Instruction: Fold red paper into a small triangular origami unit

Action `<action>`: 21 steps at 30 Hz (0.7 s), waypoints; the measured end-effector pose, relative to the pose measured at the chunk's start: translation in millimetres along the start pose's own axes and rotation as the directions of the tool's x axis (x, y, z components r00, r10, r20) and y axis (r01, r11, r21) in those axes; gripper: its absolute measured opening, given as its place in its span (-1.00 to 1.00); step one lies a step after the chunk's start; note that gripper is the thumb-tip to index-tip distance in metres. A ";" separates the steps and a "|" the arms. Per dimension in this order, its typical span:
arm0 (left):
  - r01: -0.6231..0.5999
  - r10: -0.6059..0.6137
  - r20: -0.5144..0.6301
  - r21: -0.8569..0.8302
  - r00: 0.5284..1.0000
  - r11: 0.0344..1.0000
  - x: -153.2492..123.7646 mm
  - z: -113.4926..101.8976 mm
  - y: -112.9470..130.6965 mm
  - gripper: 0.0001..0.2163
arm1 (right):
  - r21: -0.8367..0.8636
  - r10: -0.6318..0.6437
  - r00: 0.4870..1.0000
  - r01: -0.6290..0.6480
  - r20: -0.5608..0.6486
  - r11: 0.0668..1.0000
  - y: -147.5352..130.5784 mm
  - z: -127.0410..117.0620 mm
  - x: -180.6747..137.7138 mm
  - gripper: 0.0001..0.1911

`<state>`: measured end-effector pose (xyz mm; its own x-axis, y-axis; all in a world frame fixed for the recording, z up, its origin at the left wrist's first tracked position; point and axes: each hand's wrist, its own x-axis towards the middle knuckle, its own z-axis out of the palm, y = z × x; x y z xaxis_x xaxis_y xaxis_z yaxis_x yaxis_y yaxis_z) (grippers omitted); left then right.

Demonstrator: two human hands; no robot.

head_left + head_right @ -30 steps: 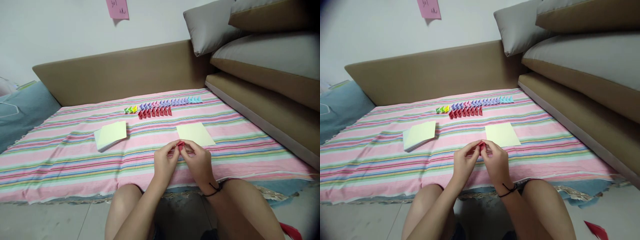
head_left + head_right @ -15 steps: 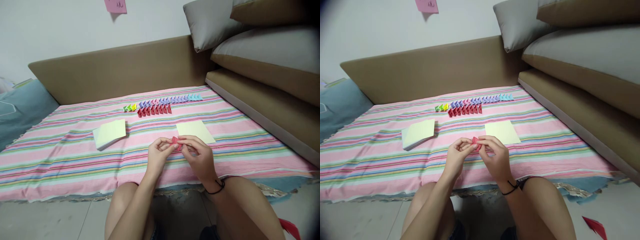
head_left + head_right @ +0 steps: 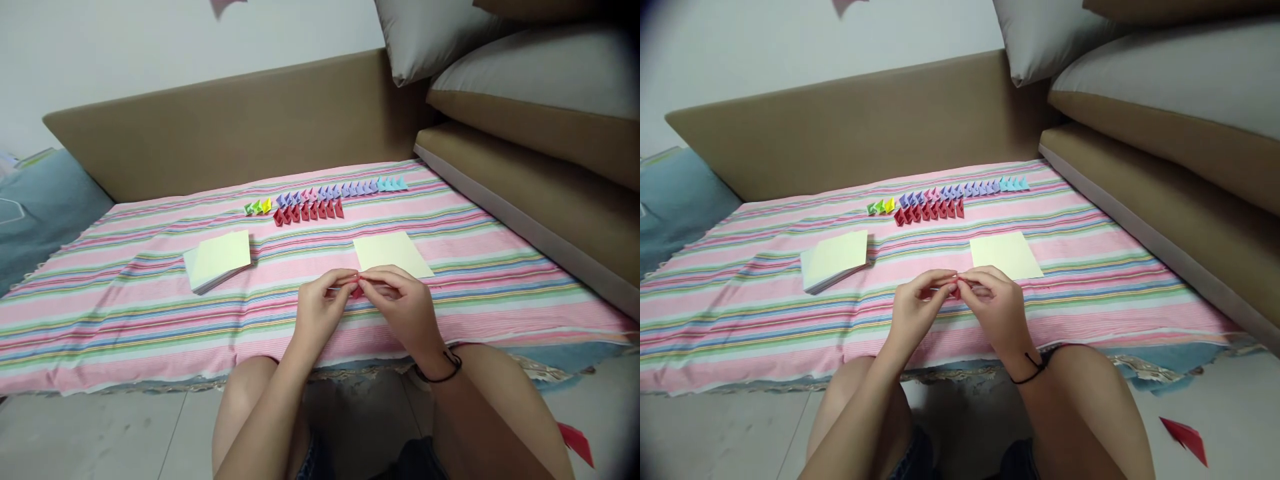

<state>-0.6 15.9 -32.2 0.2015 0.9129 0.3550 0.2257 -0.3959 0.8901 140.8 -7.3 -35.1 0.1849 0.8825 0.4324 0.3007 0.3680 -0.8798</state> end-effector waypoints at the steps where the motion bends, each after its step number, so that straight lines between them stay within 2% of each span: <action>1: -0.026 0.026 -0.021 0.030 0.999 0.999 -0.6 0.0 0.5 -0.86 | -0.015 -0.011 1.000 0.011 -0.009 1.000 -0.7 0.0 -0.4 -0.89; 5: -0.118 0.136 -0.099 0.165 0.986 0.979 -3.6 1.5 2.7 -0.87 | -0.077 -0.026 0.999 0.024 -0.023 0.997 -3.0 1.2 -2.8 -0.87; 9: -0.168 0.195 -0.090 0.245 0.977 0.955 -5.7 3.6 4.0 -0.84 | -0.103 -0.007 0.999 0.003 -0.044 0.995 -4.1 4.3 -5.4 -0.87; 17: -0.210 0.224 -0.031 0.244 0.974 0.947 -4.6 5.0 2.2 -0.86 | -0.271 -0.135 0.991 0.124 -0.020 0.955 -0.6 4.7 -7.5 -0.79; 21: -0.185 0.209 -0.072 0.244 0.975 0.952 -4.9 6.8 2.9 -0.90 | -0.250 -0.106 0.993 0.091 -0.049 0.964 0.2 7.6 -9.2 -0.78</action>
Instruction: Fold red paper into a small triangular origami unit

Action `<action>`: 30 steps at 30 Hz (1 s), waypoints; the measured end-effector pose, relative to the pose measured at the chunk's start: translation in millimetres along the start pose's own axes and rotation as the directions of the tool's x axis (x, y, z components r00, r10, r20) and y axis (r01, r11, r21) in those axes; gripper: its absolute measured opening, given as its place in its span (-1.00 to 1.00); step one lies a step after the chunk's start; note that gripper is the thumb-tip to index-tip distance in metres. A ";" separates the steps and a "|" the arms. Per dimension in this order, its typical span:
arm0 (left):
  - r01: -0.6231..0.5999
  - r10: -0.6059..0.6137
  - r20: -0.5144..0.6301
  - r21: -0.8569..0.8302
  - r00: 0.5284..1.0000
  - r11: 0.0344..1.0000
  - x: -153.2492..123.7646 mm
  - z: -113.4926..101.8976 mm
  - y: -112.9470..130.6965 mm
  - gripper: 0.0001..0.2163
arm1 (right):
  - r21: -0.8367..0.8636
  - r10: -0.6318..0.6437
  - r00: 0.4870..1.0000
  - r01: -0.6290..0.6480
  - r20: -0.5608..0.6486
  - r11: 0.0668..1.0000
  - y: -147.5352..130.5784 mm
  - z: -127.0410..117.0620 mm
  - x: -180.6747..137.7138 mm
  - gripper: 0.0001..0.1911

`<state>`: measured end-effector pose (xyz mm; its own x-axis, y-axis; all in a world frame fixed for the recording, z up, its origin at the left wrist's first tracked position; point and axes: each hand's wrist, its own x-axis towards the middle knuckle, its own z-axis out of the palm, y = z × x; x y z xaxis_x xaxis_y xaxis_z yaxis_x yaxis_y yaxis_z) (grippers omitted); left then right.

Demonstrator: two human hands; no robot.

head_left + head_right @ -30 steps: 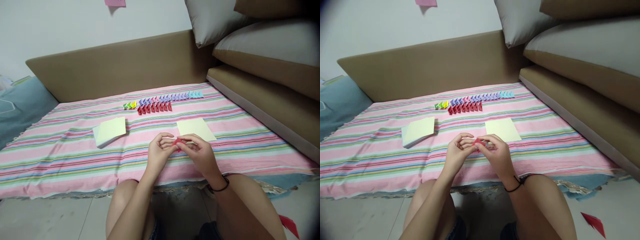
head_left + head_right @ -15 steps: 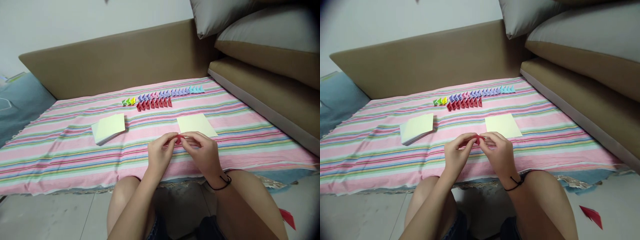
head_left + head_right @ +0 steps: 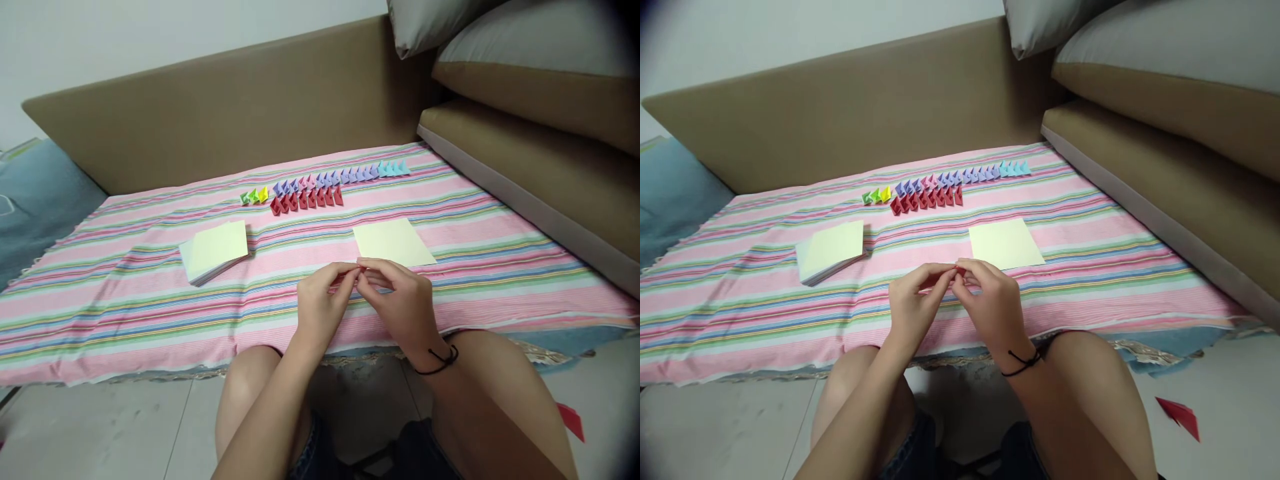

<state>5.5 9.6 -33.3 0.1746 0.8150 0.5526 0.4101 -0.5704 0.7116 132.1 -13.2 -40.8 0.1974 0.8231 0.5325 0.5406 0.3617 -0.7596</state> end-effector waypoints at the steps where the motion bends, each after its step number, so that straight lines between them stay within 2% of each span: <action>1: 0.007 -0.007 -0.013 -0.004 1.000 1.000 -0.1 0.4 0.7 -0.91 | 0.024 0.024 1.000 -0.023 -0.010 0.999 -1.0 0.6 -0.4 -0.78; 6: 0.021 -0.025 -0.064 -0.075 0.998 0.997 0.6 0.0 3.2 -0.92 | 0.193 0.205 0.978 -0.197 -0.027 0.961 -6.1 0.3 0.7 -0.81; 9: 0.025 -0.037 -0.065 -0.174 0.997 0.984 1.8 -1.8 3.3 -0.93 | 0.344 0.343 0.939 -0.326 0.011 0.881 -4.7 -1.9 4.2 -0.82; 12: 0.037 -0.050 -0.044 -0.264 0.998 0.964 3.3 -4.1 3.4 -0.92 | 0.458 0.389 0.919 -0.373 0.061 0.807 -1.1 -4.7 8.1 -0.80; 14: 0.042 -0.052 -0.028 -0.286 0.998 0.957 4.6 -6.0 3.7 -0.88 | 0.507 0.379 0.922 -0.366 0.082 0.780 0.4 -6.6 9.9 -0.78; 17: 0.013 -0.017 -0.016 -0.225 1.000 0.974 6.6 -9.2 3.9 -0.86 | 0.525 0.340 0.933 -0.347 0.114 0.777 0.3 -9.4 11.1 -0.76; 22: 0.038 -0.024 0.057 -0.247 0.998 0.968 7.5 -11.4 0.2 -0.84 | 0.383 0.223 0.969 -0.247 0.107 0.890 0.3 -13.0 11.8 -0.76; 25: 0.052 -0.024 0.122 -0.233 0.992 0.971 7.5 -11.8 -4.6 -0.95 | 0.310 0.194 0.975 -0.220 0.112 0.925 2.4 -14.4 12.7 -0.72; 30: -0.111 0.113 0.189 -0.020 0.975 0.994 8.5 -13.8 -11.7 -0.90 | 0.259 0.146 0.972 -0.192 0.184 0.947 2.2 -16.3 13.4 -0.75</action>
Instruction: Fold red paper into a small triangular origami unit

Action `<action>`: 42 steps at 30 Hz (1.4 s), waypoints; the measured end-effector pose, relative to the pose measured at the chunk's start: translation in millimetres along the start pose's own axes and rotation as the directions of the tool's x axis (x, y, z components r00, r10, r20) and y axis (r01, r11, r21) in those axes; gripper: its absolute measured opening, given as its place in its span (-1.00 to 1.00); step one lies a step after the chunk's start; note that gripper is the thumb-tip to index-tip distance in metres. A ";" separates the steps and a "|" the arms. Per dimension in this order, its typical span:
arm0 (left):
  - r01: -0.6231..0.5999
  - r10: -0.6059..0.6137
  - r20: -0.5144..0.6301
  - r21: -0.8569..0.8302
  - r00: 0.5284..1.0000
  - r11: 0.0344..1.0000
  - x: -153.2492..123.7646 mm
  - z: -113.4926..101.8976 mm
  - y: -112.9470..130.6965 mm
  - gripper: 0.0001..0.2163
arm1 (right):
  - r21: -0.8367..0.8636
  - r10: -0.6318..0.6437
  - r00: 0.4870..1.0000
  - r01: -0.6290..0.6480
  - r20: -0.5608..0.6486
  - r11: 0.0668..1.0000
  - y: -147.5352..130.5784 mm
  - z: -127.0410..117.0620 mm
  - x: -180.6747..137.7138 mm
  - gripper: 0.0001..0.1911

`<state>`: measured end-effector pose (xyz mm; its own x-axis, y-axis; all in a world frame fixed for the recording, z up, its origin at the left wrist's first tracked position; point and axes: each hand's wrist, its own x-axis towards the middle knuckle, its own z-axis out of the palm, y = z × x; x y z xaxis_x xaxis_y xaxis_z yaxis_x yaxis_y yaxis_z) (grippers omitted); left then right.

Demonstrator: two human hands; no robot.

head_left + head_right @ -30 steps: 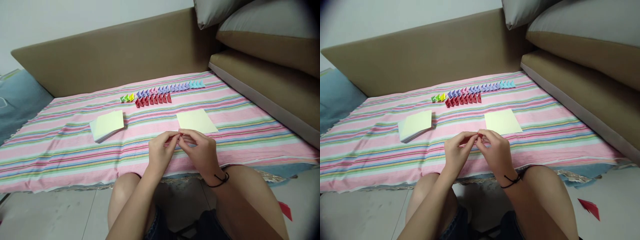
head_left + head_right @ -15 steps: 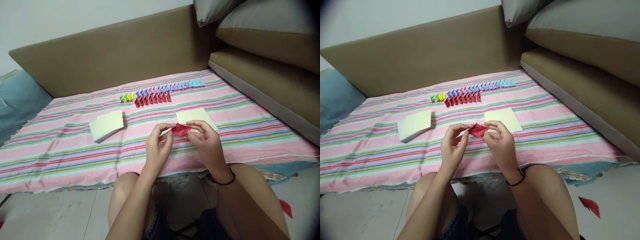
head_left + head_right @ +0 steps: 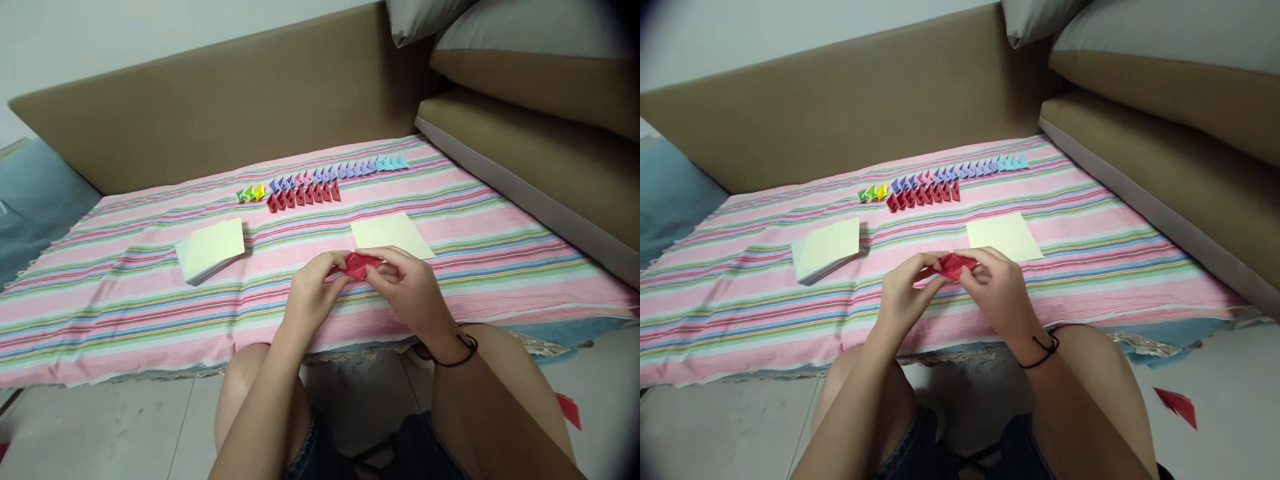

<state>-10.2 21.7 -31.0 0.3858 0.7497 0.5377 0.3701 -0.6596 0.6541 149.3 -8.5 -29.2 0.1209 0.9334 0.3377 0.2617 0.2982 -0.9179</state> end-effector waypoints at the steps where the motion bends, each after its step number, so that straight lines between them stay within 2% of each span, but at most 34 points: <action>1: -0.012 0.012 0.000 0.027 1.000 1.000 -0.1 -0.3 -0.8 -0.91 | -0.029 -0.030 1.000 0.030 0.003 0.999 -0.8 -0.1 -0.3 -0.76; 5: -0.025 0.027 -0.020 0.060 0.999 0.998 -1.8 -1.0 -2.8 -0.90 | -0.157 -0.165 0.986 0.165 0.011 0.974 -1.6 -0.7 -1.2 -0.80; 11: -0.120 0.107 0.103 0.133 0.989 0.984 -4.2 -0.1 -3.3 -0.97 | -0.416 -0.283 0.947 0.322 0.153 0.851 8.2 -4.7 2.4 -0.88; 14: 0.006 -0.005 0.086 -0.009 0.996 1.000 -2.5 -0.5 -3.1 -0.96 | -0.451 -0.386 0.901 0.434 0.200 0.780 9.2 -5.2 4.8 -0.85; 17: 0.140 -0.137 0.025 -0.194 0.990 0.971 0.3 -3.6 -2.9 -0.90 | -0.492 -0.481 0.848 0.524 0.223 0.695 6.2 -3.5 5.0 -0.82; 20: 0.196 -0.208 0.000 -0.343 0.978 0.919 2.8 -7.2 -1.9 -0.86 | -0.482 -0.523 0.832 0.541 0.187 0.689 2.9 -0.9 3.6 -0.83; 24: 0.303 -0.315 0.070 -0.535 0.946 0.789 5.3 -6.5 0.8 -0.55 | -0.356 -0.461 0.886 0.450 0.061 0.819 -0.3 1.7 1.9 -0.86; 27: 0.344 -0.350 0.112 -0.599 0.930 0.723 6.1 -1.5 2.0 -0.66 | -0.239 -0.304 0.953 0.299 0.018 0.924 -0.6 3.6 1.5 -0.88; 30: 0.383 -0.383 0.148 -0.642 0.912 0.664 5.8 3.2 1.9 -0.70 | -0.020 -0.057 0.998 0.058 0.041 0.998 1.6 6.1 1.4 -0.90; 32: 0.424 -0.421 0.176 -0.660 0.890 0.620 5.3 5.2 1.5 -0.68 | 0.145 0.054 0.994 -0.068 0.095 0.987 3.6 7.5 1.6 -0.89; 34: 0.455 -0.463 0.183 -0.669 0.867 0.588 4.9 6.3 1.1 -0.69 | 0.248 0.094 0.987 -0.124 0.130 0.961 5.4 8.3 1.8 -0.88; 42: 0.456 -0.511 0.094 -0.608 0.855 0.650 2.8 7.1 5.1 -0.70 | 0.311 0.152 0.969 -0.209 0.197 0.927 11.2 6.6 2.4 -0.84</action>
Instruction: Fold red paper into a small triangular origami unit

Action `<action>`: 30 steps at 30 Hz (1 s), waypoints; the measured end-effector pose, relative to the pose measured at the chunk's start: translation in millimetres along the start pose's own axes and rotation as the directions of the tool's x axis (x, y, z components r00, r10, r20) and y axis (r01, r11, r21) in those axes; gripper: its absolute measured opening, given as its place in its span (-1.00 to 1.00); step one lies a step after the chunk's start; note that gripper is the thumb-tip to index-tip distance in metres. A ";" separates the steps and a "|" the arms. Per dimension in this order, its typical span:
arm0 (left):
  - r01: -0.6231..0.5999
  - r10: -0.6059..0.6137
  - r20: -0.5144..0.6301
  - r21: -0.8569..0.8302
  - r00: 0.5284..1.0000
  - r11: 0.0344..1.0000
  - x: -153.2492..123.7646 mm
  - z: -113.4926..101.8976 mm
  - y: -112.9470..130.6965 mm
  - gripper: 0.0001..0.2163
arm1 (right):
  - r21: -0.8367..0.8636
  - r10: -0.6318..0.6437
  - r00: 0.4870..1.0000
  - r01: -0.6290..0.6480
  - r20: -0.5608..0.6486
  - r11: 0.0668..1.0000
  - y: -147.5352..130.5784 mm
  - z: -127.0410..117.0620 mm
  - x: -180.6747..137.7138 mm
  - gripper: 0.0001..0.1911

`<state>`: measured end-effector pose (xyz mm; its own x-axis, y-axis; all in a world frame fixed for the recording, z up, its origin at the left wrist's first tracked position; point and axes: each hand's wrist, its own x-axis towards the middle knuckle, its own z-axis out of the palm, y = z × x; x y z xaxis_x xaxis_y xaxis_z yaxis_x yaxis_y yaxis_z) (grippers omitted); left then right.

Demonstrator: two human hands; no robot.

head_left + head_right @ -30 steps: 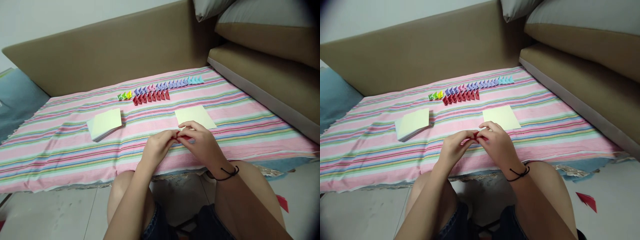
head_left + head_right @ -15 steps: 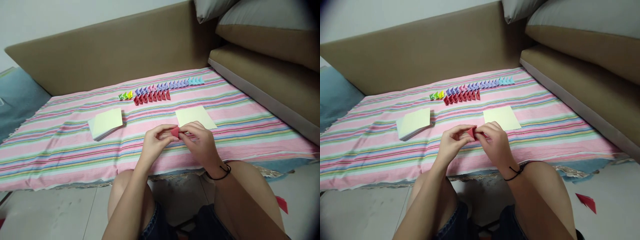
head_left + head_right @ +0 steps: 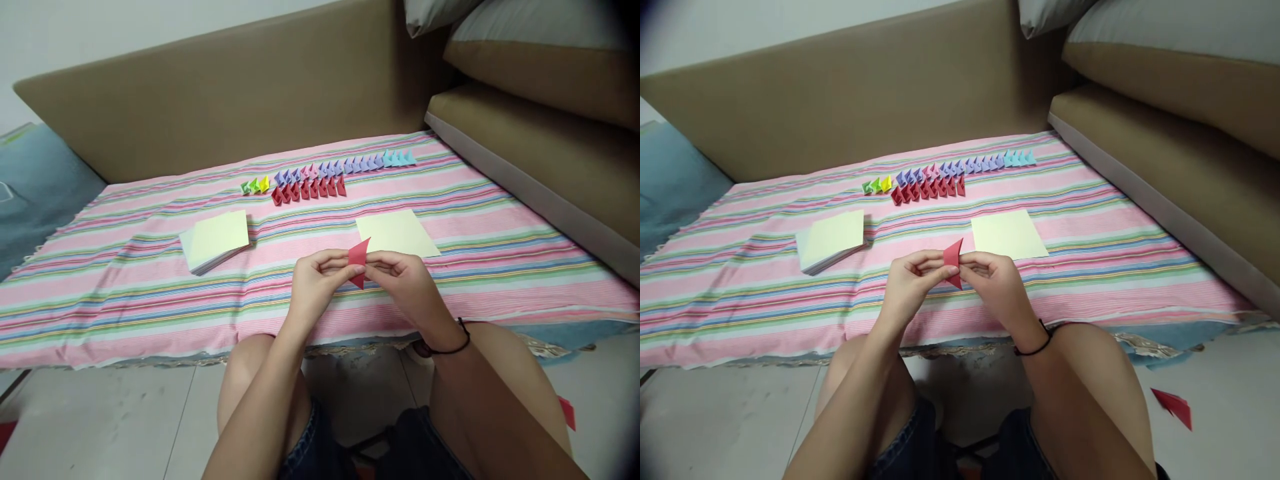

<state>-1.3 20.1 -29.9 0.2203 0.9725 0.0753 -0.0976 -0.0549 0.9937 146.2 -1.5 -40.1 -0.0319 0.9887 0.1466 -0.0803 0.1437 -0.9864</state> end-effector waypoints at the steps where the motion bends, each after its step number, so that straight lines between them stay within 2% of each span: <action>1: -0.015 0.016 -0.021 0.012 1.000 1.000 -1.3 2.2 -0.1 -0.70 | 0.024 0.008 1.000 -0.007 -0.014 1.000 0.9 0.0 0.2 -0.83; 4: -0.096 0.102 -0.098 0.064 0.990 0.993 -6.3 11.5 -0.7 -0.74 | 0.155 0.027 0.998 -0.017 -0.063 0.988 2.8 1.8 0.7 -0.80; 7: -0.218 0.238 -0.155 0.136 0.959 0.966 -11.3 19.7 -0.1 -0.79 | 0.283 0.052 0.998 -0.038 -0.040 0.958 2.8 5.3 0.5 -0.80; 10: -0.246 0.266 -0.174 0.127 0.948 0.961 -14.4 22.6 2.4 -0.82 | 0.336 0.070 0.997 -0.060 -0.017 0.940 2.6 9.2 -0.1 -0.82; 16: -0.138 0.128 -0.188 -0.042 0.974 0.990 -13.0 18.3 4.5 -0.84 | 0.314 0.074 0.997 -0.070 -0.003 0.947 2.4 13.5 -1.5 -0.82; 20: -0.030 0.009 -0.202 -0.100 0.979 0.994 -5.4 6.9 2.0 -0.81 | 0.288 0.134 0.991 -0.134 0.020 0.948 -0.3 7.6 -1.2 -0.81; 22: 0.034 -0.062 -0.187 -0.151 0.980 0.988 -1.2 -0.2 1.2 -0.78 | 0.241 0.155 0.986 -0.138 -0.054 0.961 -1.7 2.4 0.0 -0.79; 25: 0.183 -0.213 -0.107 -0.237 0.971 0.954 2.7 -6.3 1.3 -0.72 | 0.136 0.139 0.970 -0.113 -0.200 0.984 -3.8 -3.6 2.0 -0.78; 26: 0.236 -0.261 -0.073 -0.247 0.962 0.940 3.1 -6.5 1.5 -0.71 | 0.124 0.141 0.970 -0.118 -0.198 0.985 -4.6 -4.4 2.4 -0.76; 28: 0.323 -0.334 -0.011 -0.229 0.943 0.919 2.9 -4.8 1.6 -0.70 | 0.130 0.164 0.979 -0.149 -0.120 0.980 -5.9 -4.0 2.6 -0.73; 30: 0.370 -0.367 0.047 -0.185 0.929 0.911 1.8 -1.9 1.1 -0.69 | 0.128 0.175 0.983 -0.167 -0.057 0.978 -6.1 -2.6 2.5 -0.75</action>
<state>-2.8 22.2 -28.9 0.2863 0.9128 -0.2913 -0.1872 0.3514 0.9173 149.3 0.1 -33.9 0.0112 0.9994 -0.0332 -0.2010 -0.0302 -0.9791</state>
